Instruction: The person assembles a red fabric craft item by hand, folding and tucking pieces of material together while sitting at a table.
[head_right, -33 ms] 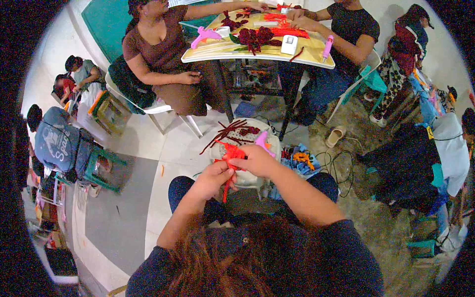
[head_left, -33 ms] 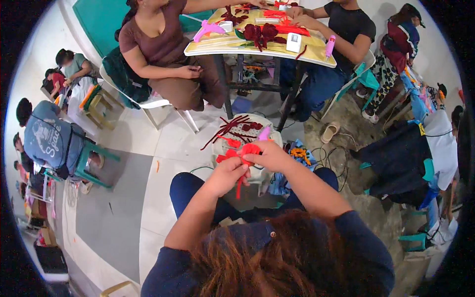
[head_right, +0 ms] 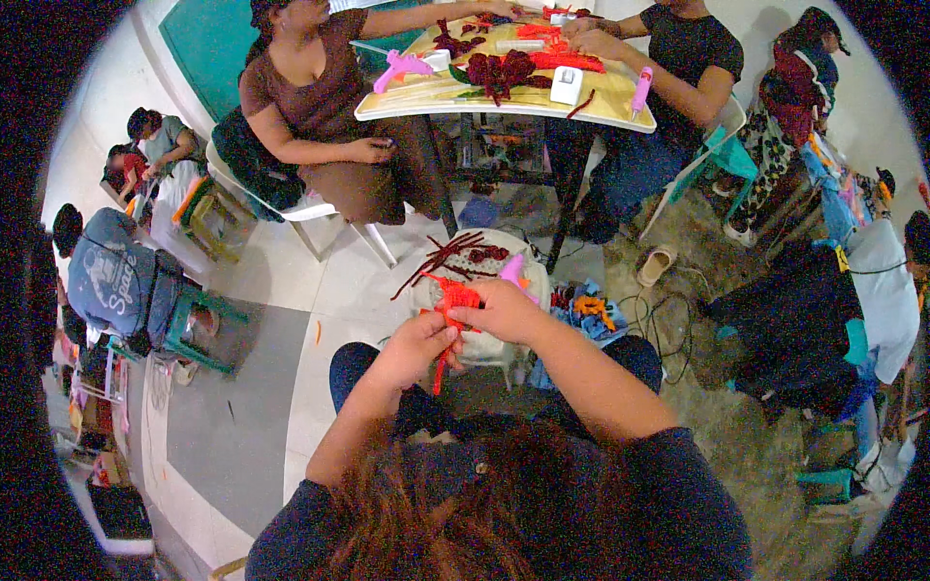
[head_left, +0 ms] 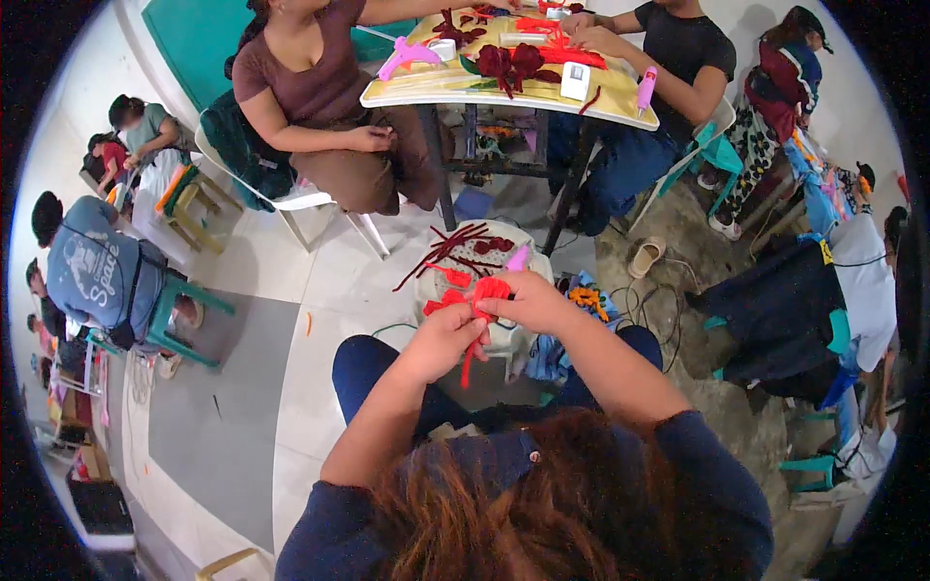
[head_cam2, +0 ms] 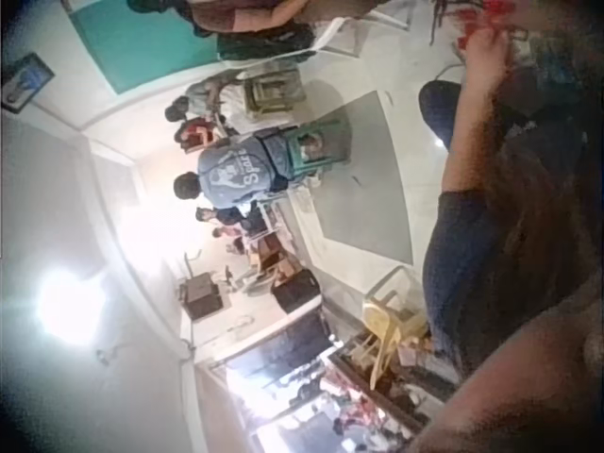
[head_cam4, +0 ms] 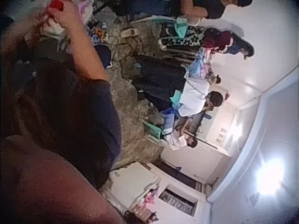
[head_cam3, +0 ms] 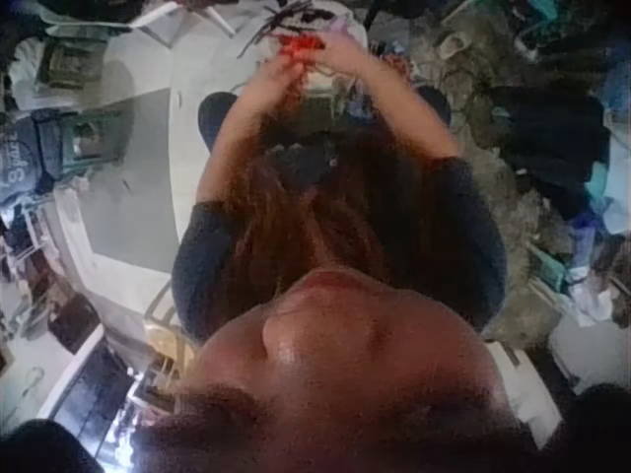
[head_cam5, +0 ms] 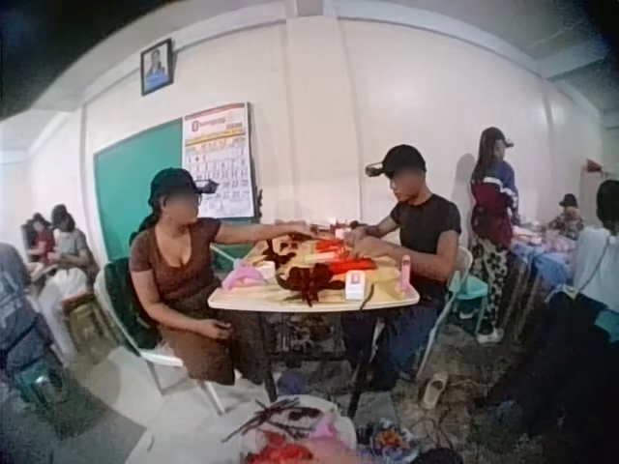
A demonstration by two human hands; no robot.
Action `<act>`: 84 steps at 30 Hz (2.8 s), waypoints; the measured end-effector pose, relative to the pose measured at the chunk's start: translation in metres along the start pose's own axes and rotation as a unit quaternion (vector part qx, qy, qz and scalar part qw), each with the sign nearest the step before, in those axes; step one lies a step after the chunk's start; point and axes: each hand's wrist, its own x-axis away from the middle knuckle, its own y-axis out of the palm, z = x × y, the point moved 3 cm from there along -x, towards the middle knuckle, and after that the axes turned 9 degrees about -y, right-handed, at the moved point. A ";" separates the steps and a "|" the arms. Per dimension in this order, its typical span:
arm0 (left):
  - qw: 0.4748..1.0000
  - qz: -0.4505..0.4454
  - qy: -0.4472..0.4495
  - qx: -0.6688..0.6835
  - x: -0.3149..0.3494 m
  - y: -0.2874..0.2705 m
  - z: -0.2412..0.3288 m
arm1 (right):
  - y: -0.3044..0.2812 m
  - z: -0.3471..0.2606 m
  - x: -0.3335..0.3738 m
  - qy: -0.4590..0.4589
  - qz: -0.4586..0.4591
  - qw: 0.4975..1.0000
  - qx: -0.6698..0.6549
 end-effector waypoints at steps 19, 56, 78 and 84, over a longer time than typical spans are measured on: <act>0.998 0.062 0.010 -0.020 0.014 0.014 0.024 | -0.007 -0.030 0.008 -0.003 0.009 1.000 0.011; 0.879 0.203 0.214 -0.375 0.033 0.040 0.059 | -0.007 -0.057 0.028 -0.159 0.136 0.977 0.028; 0.865 0.175 0.317 -0.346 0.043 0.055 0.052 | -0.009 -0.069 0.046 -0.155 0.020 0.985 -0.067; 0.799 0.222 0.449 -0.333 0.048 0.056 0.048 | -0.010 -0.077 0.046 -0.173 -0.080 0.979 -0.075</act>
